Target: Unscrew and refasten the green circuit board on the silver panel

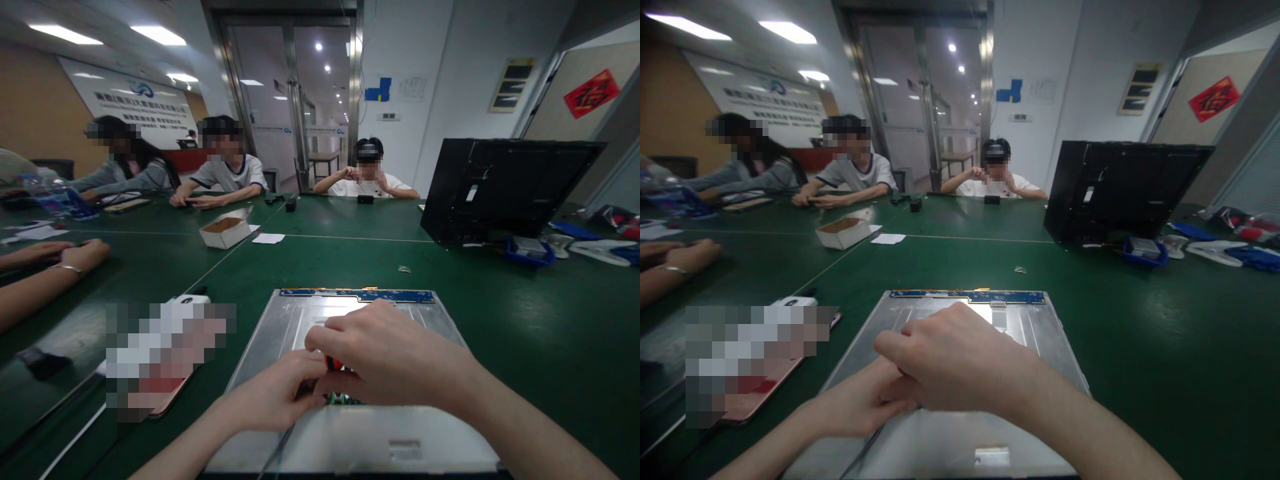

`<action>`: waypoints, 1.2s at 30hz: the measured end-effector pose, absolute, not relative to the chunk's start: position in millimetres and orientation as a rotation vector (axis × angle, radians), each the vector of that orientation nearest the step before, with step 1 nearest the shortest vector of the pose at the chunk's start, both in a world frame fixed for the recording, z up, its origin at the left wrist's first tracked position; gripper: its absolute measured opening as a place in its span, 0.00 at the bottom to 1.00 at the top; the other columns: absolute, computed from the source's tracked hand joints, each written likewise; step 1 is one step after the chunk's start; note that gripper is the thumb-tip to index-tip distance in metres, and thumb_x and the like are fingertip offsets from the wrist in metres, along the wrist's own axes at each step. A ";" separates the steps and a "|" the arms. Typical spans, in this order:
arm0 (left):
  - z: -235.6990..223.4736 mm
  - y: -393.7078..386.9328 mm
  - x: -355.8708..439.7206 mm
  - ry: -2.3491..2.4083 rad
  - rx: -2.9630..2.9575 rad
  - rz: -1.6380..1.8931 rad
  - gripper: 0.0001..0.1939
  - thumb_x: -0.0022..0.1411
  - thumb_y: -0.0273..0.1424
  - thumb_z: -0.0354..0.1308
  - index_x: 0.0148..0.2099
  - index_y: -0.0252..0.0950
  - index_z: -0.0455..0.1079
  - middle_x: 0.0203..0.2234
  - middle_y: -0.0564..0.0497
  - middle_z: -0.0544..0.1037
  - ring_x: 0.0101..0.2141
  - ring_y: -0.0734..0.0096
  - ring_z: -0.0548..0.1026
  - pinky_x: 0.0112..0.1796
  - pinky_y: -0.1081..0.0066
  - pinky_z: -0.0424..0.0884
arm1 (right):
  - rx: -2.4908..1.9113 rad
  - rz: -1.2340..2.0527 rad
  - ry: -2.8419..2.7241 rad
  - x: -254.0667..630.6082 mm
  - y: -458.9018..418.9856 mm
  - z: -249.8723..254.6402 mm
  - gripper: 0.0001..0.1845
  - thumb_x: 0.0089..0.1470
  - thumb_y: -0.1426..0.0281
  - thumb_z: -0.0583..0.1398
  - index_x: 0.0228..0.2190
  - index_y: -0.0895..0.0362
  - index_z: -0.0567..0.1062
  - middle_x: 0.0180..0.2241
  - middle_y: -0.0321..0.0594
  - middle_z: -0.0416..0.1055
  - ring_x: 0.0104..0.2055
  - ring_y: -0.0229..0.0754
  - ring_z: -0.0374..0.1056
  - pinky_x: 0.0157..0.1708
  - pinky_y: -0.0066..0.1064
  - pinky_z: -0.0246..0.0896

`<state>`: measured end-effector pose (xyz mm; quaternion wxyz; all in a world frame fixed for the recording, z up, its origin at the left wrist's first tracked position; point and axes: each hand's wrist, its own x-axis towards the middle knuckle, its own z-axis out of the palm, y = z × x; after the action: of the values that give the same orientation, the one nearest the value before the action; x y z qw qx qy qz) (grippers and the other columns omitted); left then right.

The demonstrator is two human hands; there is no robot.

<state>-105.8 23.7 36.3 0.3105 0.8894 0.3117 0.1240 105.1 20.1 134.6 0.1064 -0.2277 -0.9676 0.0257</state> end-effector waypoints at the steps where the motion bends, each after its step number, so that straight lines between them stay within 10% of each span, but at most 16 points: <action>1: 35.6 23.7 -105.9 0.818 2.352 0.335 0.01 0.57 0.25 0.55 0.34 0.35 0.67 0.32 0.50 0.73 0.34 0.64 0.70 0.36 0.69 0.66 | -0.672 0.069 -2.849 105.1 19.9 134.5 0.06 0.59 0.66 0.58 0.35 0.56 0.66 0.31 0.34 0.72 0.27 0.35 0.61 0.22 0.30 0.41; 36: 38.5 22.7 -105.5 0.784 2.339 0.353 0.06 0.57 0.23 0.54 0.38 0.36 0.67 0.33 0.51 0.73 0.33 0.67 0.72 0.32 0.72 0.67 | -0.684 0.070 -2.865 105.4 17.7 138.6 0.05 0.59 0.67 0.55 0.35 0.56 0.67 0.30 0.35 0.71 0.26 0.35 0.61 0.22 0.30 0.41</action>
<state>-105.5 22.7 38.5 0.3190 0.8896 0.2981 0.1342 105.4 17.7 138.6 0.0974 -0.2311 -0.9677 0.0238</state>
